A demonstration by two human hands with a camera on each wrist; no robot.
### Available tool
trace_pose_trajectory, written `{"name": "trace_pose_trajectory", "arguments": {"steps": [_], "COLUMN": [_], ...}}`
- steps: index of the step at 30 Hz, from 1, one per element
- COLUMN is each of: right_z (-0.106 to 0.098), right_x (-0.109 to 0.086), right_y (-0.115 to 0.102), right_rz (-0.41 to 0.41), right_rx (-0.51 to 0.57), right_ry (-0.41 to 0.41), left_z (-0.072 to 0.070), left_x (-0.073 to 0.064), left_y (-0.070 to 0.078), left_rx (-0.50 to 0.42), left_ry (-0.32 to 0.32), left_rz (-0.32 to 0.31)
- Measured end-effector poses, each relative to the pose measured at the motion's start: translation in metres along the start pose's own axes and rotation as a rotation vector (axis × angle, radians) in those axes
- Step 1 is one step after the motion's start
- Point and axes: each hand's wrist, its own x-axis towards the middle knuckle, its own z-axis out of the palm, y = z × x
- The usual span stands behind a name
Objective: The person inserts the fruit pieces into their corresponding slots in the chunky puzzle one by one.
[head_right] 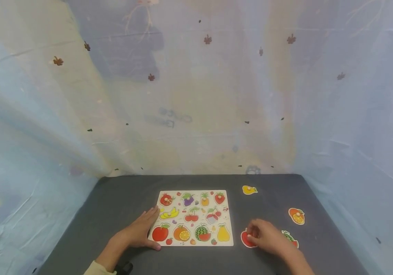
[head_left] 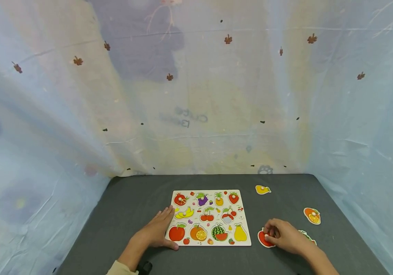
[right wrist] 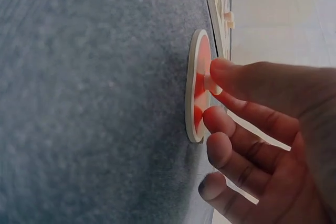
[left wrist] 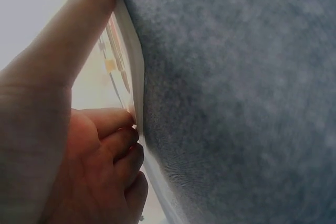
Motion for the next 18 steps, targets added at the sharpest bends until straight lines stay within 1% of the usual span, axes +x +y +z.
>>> {"name": "trace_pose_trajectory", "arguments": {"steps": [5, 9, 11, 13, 18], "right_z": [-0.0016, -0.0009, -0.0002, 0.0006, 0.0013], "right_x": [-0.0010, -0.0012, -0.0010, -0.0008, 0.0001], "right_y": [0.0003, 0.0027, 0.0042, 0.0060, 0.0079], "right_rz": [0.002, -0.004, -0.007, -0.013, -0.014], "right_rx": [0.029, 0.036, 0.035, 0.034, 0.029], "right_ry": [-0.016, -0.015, -0.011, -0.006, -0.002], "left_z": [0.0017, 0.0010, 0.0031, 0.0020, 0.0011], "left_x": [0.0022, 0.0021, 0.0039, 0.0031, 0.0010], "left_y": [-0.0033, -0.0010, -0.0032, -0.0005, 0.0000], "left_rx": [-0.003, 0.006, 0.017, 0.019, 0.017], "left_ry": [0.005, -0.001, 0.001, 0.002, 0.008], "left_rz": [0.009, -0.009, -0.014, -0.027, -0.004]}}
